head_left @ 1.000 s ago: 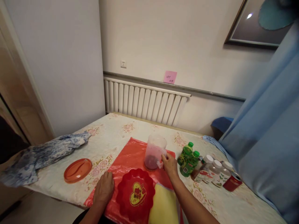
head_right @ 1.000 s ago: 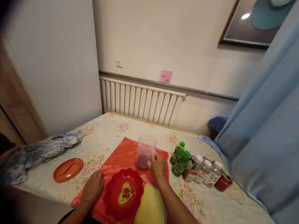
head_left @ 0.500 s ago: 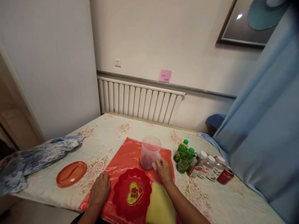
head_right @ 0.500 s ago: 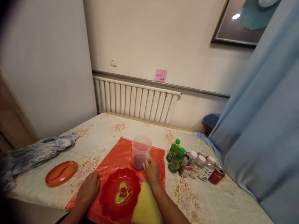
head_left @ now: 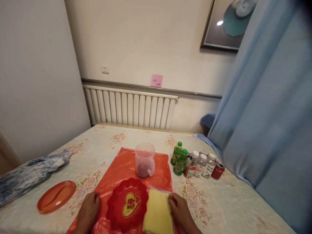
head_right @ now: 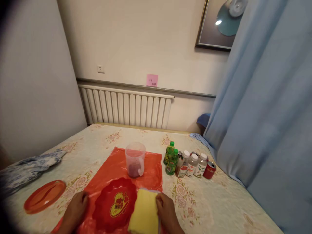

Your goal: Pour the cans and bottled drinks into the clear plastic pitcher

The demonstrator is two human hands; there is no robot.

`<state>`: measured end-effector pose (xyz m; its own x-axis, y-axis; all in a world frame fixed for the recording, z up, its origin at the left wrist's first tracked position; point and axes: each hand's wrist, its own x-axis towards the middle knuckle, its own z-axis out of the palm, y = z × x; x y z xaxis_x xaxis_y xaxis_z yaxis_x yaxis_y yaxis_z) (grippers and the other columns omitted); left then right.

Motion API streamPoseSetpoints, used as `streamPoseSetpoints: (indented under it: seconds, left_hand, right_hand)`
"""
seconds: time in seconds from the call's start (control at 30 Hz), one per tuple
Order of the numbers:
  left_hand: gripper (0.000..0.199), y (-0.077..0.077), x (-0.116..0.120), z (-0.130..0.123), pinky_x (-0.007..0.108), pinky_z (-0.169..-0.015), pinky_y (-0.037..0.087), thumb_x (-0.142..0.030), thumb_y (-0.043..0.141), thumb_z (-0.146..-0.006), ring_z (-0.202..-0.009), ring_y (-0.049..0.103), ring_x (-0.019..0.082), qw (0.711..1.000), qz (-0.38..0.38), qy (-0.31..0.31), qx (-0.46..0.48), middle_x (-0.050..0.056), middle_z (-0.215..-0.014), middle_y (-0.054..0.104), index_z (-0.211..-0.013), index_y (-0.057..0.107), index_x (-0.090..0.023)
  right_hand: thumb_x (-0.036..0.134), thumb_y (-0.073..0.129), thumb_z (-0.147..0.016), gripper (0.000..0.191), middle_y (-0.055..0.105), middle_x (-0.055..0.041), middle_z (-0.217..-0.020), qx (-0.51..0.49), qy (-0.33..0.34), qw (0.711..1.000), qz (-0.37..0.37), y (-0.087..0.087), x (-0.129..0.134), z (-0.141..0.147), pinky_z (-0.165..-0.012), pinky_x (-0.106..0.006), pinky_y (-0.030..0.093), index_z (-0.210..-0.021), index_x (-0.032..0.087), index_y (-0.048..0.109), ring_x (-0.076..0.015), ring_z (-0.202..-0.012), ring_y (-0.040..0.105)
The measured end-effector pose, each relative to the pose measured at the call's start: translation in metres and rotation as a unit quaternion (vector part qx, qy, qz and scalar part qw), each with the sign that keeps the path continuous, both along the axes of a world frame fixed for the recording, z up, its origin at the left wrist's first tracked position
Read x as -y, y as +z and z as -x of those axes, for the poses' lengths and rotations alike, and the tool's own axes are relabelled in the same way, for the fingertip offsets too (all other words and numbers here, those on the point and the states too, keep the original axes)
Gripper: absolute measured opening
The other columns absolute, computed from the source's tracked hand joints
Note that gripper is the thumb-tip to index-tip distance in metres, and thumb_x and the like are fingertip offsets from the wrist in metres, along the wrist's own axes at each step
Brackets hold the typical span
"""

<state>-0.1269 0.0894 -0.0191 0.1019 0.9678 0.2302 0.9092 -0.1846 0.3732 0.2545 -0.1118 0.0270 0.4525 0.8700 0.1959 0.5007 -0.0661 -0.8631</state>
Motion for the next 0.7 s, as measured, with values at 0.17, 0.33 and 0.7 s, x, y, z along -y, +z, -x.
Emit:
streamPoseSetpoints:
  seconds: [0.17,0.33,0.7]
  left_hand:
    - [0.034,0.022,0.019,-0.006,0.039,-0.088,0.051,-0.035,0.027,-0.093,-0.096,0.067,0.028,0.997,-0.010,0.032,0.063,0.014,-0.102,0.071,-0.095,0.057,-0.020]
    - [0.030,0.045,0.068,-0.063,0.040,-0.092,0.052,-0.044,0.036,-0.089,-0.100,0.068,0.028,0.974,-0.007,-0.004,0.227,0.009,-0.104,0.074,-0.098,0.057,-0.024]
    - [0.035,0.020,0.164,-0.194,0.033,-0.073,0.052,-0.054,0.036,-0.089,-0.074,0.063,0.024,0.927,0.137,-0.239,0.254,0.007,-0.078,0.068,-0.080,0.056,-0.026]
  right_hand:
    - [0.040,0.045,-0.077,0.025,0.059,0.0005,-0.056,-0.023,-0.030,0.999,0.032,-0.026,0.042,-0.024,-0.054,-0.028,0.041,-0.060,0.024,0.054,-0.0189,-0.055,0.055]
    - [0.046,0.046,-0.077,0.029,0.063,-0.0020,-0.059,-0.021,-0.055,0.998,0.035,-0.052,0.059,-0.033,-0.058,-0.030,0.044,-0.062,0.024,0.058,-0.0218,-0.059,0.058]
    - [0.045,0.047,-0.084,0.033,0.070,-0.0058,-0.067,0.001,-0.064,0.998,-0.016,-0.066,0.063,-0.033,-0.064,-0.031,0.047,-0.067,0.023,0.065,-0.0235,-0.065,0.063]
